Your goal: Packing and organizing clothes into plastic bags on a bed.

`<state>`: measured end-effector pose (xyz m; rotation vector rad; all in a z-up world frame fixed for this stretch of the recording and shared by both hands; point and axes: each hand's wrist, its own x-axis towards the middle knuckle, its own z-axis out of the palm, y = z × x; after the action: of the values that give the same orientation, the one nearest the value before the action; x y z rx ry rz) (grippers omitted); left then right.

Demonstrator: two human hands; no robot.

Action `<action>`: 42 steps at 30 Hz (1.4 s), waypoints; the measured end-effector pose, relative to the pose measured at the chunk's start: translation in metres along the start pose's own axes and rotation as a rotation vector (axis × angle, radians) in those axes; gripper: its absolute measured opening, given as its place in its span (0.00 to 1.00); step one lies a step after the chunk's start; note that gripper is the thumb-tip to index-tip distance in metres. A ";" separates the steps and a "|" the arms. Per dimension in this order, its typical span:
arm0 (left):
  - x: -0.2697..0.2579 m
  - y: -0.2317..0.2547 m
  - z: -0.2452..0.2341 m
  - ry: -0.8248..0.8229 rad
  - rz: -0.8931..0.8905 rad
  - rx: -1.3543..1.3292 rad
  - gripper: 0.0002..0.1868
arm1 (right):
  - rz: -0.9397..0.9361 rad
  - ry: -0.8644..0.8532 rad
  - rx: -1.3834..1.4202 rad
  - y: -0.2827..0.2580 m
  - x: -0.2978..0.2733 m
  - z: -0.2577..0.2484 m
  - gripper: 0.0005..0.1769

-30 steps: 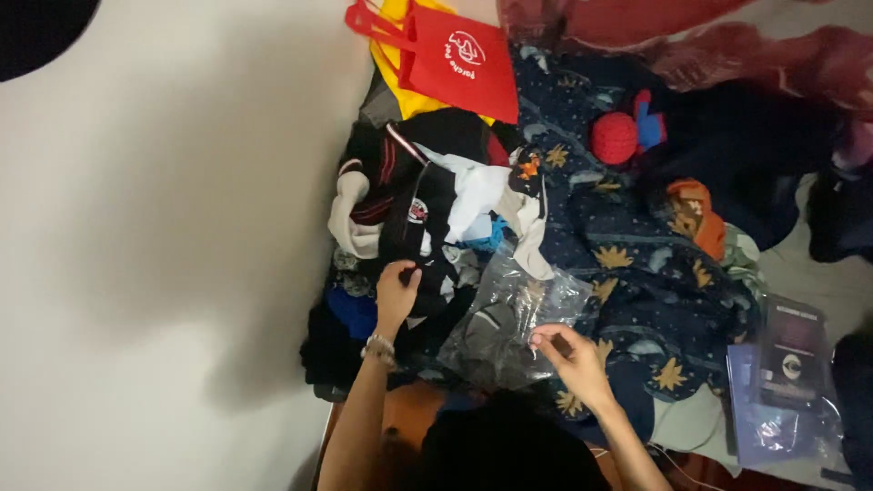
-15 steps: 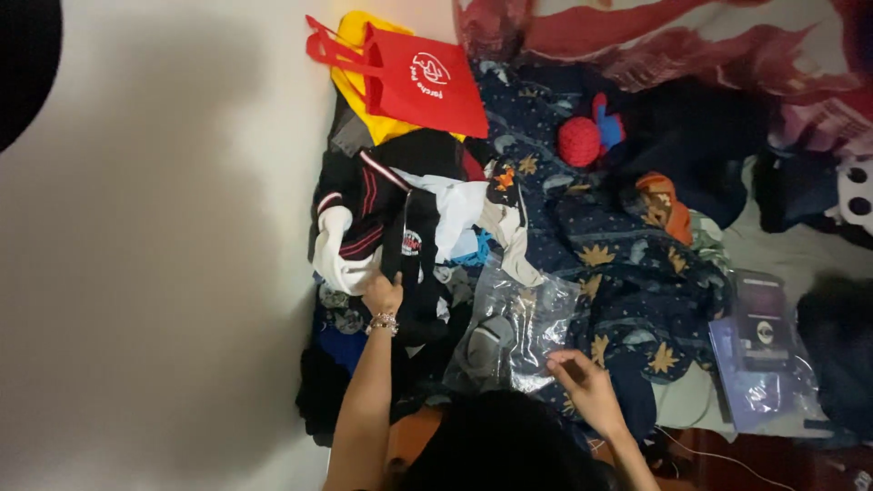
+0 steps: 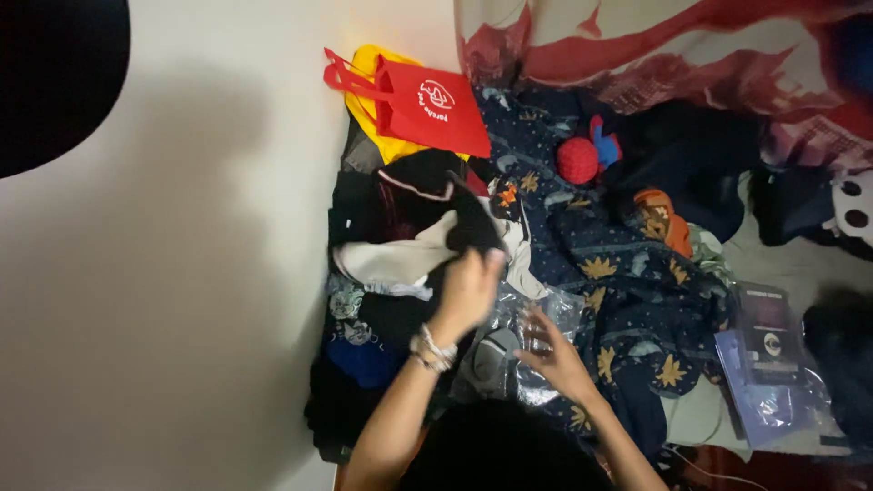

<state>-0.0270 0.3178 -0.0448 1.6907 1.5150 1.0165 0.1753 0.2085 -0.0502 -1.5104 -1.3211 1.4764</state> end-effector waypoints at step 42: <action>0.004 0.109 0.054 -0.881 -0.209 0.211 0.27 | -0.234 0.759 1.384 -0.006 -0.117 -0.182 0.32</action>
<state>0.0738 0.3092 0.0230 1.7234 1.1662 -0.0452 0.3659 0.1365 0.0231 -0.7292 0.0989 1.0147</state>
